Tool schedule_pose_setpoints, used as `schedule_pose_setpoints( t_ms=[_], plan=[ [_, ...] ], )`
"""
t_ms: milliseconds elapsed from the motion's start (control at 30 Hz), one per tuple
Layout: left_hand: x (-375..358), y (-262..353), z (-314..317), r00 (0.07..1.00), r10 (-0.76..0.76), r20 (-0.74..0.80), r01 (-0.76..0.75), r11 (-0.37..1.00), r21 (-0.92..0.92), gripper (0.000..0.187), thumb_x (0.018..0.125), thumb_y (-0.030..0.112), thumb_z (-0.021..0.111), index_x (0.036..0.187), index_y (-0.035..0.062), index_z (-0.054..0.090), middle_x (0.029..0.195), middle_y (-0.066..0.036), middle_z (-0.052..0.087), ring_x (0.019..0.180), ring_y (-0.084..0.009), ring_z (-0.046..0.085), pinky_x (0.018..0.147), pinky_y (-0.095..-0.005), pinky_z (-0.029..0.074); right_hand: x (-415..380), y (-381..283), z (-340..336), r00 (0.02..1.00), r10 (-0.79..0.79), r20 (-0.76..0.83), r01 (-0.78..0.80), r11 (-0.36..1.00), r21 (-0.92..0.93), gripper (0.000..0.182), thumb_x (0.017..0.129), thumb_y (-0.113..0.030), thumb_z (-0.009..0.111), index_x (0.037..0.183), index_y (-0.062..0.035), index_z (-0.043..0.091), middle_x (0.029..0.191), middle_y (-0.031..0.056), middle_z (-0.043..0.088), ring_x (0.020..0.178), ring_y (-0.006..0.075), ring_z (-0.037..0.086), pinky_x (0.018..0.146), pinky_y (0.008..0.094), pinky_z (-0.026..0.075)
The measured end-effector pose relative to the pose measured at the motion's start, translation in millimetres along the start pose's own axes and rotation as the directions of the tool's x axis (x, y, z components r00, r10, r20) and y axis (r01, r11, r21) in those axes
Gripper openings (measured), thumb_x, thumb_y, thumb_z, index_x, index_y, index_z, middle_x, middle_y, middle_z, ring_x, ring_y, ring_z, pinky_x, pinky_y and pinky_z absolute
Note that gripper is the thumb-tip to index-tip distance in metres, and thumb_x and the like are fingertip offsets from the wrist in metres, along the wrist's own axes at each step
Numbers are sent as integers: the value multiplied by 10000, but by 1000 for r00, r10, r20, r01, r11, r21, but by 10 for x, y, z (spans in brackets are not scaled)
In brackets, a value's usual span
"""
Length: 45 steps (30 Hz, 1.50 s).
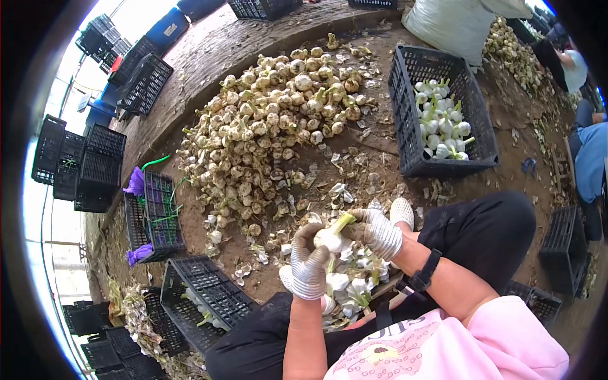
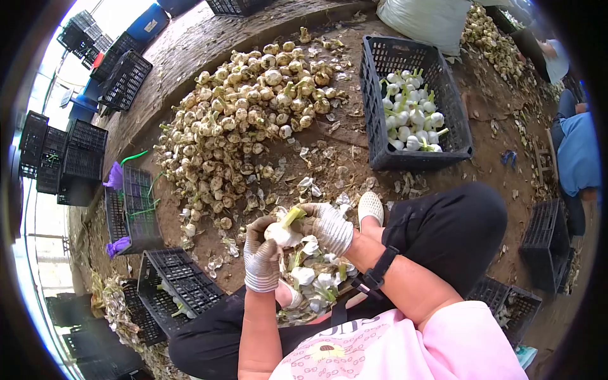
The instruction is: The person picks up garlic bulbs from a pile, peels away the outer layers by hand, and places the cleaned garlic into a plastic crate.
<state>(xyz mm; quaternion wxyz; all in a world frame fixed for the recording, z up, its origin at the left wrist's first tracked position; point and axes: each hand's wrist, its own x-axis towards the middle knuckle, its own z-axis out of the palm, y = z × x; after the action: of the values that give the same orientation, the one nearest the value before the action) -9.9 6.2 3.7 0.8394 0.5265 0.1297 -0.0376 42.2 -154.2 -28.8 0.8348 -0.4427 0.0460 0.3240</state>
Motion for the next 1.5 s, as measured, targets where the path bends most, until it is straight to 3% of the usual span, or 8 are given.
schedule_pose_setpoints(
  t_ms=[100,333,533,733,1000,1300,1400,1500],
  plan=[
    [23,-63,-43,989,-139,-43,119,943,-310,423,756,128,643,1139,59,477,1070,-80,533,943,-197,552,675,-309,547,-5,17,-39,1000,-17,-4,17,999,-35,236,782,-76,666,1001,-23,597,907,20,625,807,86,582,723,222,486],
    [-34,-295,142,969,219,-111,-112,798,592,431,817,57,540,1223,21,402,1152,-119,462,932,-148,514,783,-261,455,-49,41,85,923,-345,172,356,596,-720,226,778,-27,632,998,-2,590,897,39,624,783,122,588,718,234,485],
    [119,-164,-41,978,26,-206,-67,979,-195,388,870,340,512,1137,60,473,1016,-100,571,876,-218,585,676,-322,534,41,-201,57,942,-39,-332,124,964,237,161,842,-151,583,958,-41,604,870,34,632,791,124,593,662,267,495],
    [54,85,-78,974,65,-217,-84,993,-82,648,751,518,605,1188,65,448,1076,-110,553,903,-236,590,681,-358,556,-145,-127,-85,992,119,33,-79,816,-573,574,745,-184,718,1228,-20,455,898,62,596,802,155,590,630,284,521],
    [-78,-16,189,987,158,-32,-143,951,274,585,796,426,631,1172,-4,506,1103,-110,555,1023,-209,518,898,-318,400,-144,-155,32,1000,6,30,1,970,-241,513,760,-156,706,1194,-24,468,1056,52,568,937,120,546,786,257,472],
    [-43,188,166,789,483,380,-393,-78,916,78,732,22,631,795,32,587,776,-89,634,667,-205,597,619,-299,465,-147,-50,1,994,61,87,-26,935,-354,472,753,-233,716,1113,-31,489,962,39,569,831,101,543,674,229,464],
    [-7,40,10,979,140,-147,-65,902,427,28,783,19,580,808,10,571,742,-60,622,606,-119,565,578,-242,457,-146,-109,61,981,48,189,8,958,-287,495,760,-250,707,1153,-49,485,999,41,566,866,104,537,682,226,461],
    [28,60,-155,971,38,-237,21,971,240,63,825,50,548,852,-6,552,756,-81,613,616,-122,584,573,-234,489,-184,-145,67,957,61,282,-23,991,-136,579,771,-276,693,1247,-65,439,1084,54,553,963,122,521,775,248,454]
  ],
)
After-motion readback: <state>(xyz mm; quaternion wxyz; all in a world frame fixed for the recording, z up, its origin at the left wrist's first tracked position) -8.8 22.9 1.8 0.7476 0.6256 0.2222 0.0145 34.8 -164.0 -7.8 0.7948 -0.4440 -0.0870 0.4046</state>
